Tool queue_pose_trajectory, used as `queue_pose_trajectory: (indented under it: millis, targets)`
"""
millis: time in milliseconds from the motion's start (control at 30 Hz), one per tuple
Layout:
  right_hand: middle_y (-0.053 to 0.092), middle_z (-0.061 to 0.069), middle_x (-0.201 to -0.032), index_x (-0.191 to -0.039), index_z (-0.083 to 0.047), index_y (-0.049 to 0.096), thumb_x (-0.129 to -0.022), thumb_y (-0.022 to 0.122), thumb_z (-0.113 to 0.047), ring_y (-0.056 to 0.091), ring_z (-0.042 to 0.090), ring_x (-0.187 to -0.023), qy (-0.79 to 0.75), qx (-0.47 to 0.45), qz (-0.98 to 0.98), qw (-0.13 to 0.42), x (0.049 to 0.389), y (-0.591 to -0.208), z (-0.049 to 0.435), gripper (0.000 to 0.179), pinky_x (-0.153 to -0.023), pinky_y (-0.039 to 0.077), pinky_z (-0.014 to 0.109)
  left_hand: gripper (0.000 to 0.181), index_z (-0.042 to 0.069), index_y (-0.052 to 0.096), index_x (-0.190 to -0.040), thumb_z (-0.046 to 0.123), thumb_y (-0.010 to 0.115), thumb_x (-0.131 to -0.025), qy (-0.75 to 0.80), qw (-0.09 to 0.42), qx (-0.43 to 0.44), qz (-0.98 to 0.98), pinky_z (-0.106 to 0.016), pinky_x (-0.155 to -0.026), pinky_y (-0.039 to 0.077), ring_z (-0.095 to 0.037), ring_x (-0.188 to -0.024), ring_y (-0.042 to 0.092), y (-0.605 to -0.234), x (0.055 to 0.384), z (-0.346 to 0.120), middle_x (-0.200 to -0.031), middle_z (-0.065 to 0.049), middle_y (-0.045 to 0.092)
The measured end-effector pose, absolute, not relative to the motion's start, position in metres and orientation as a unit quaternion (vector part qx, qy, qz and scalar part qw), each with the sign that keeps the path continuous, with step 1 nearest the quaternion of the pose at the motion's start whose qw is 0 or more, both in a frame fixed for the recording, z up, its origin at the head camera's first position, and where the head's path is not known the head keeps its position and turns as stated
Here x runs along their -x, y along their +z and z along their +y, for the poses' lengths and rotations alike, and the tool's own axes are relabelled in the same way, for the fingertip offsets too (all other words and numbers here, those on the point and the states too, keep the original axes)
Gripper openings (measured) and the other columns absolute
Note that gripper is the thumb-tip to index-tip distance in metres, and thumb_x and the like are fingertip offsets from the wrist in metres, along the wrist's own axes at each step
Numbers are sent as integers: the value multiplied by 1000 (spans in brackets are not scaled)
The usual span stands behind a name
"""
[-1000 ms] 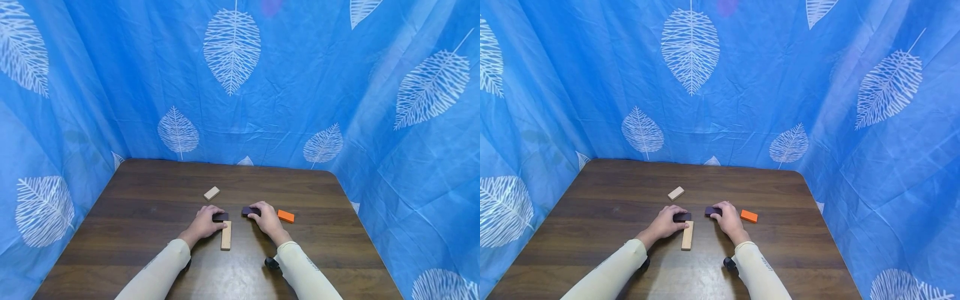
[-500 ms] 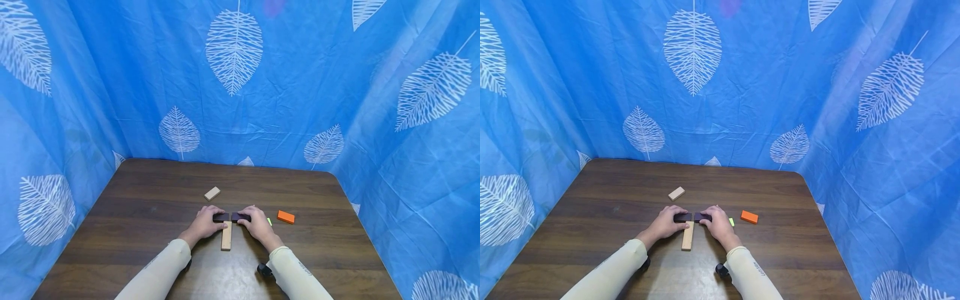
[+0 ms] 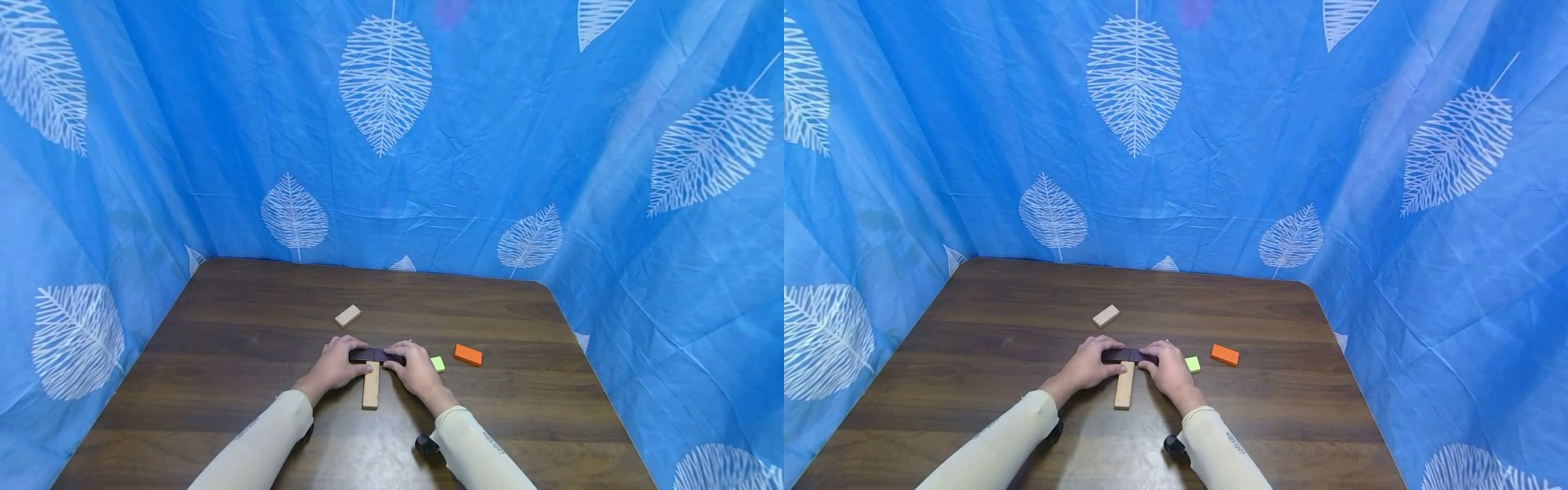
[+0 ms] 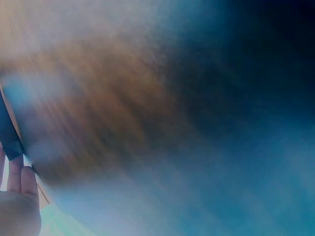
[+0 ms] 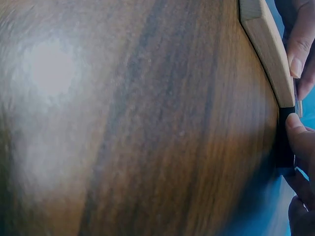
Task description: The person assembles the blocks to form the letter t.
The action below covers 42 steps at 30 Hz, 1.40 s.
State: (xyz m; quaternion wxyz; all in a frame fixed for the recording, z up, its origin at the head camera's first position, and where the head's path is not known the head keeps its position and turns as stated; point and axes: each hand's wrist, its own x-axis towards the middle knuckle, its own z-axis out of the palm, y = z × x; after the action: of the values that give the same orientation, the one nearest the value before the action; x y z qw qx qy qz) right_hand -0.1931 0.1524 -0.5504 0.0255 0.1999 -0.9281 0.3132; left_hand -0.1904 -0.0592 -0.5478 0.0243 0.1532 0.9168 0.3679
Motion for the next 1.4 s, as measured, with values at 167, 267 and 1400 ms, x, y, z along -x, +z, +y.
queue_pose_trajectory:
  millis: [167,267,1400]
  targets:
    - [71,8,-113,-115,-4,76,-90,77,-18,64,28,-113,322,-203,-924,28,192,-551,152,28,-107,39,47,43,5,72,-117,25,85,-82,369,24,-151,917,-54,-98,36,-33,-116,53,-548,190,-59,-117,-8,66]
    - [71,8,-114,-116,-4,75,-88,80,-29,64,27,-113,328,-205,-922,28,191,-552,153,38,-106,41,47,43,6,72,-117,26,85,-82,367,24,-151,918,-53,-98,36,-33,-116,53,-547,190,-59,-117,-8,66]
    - [63,11,-135,-131,-8,68,-77,86,-47,53,28,-131,361,-164,-918,-18,193,-559,151,69,-107,40,47,42,6,72,-120,24,83,-84,362,22,-144,921,-58,-98,36,-35,-116,53,-549,193,-57,-122,-9,65]
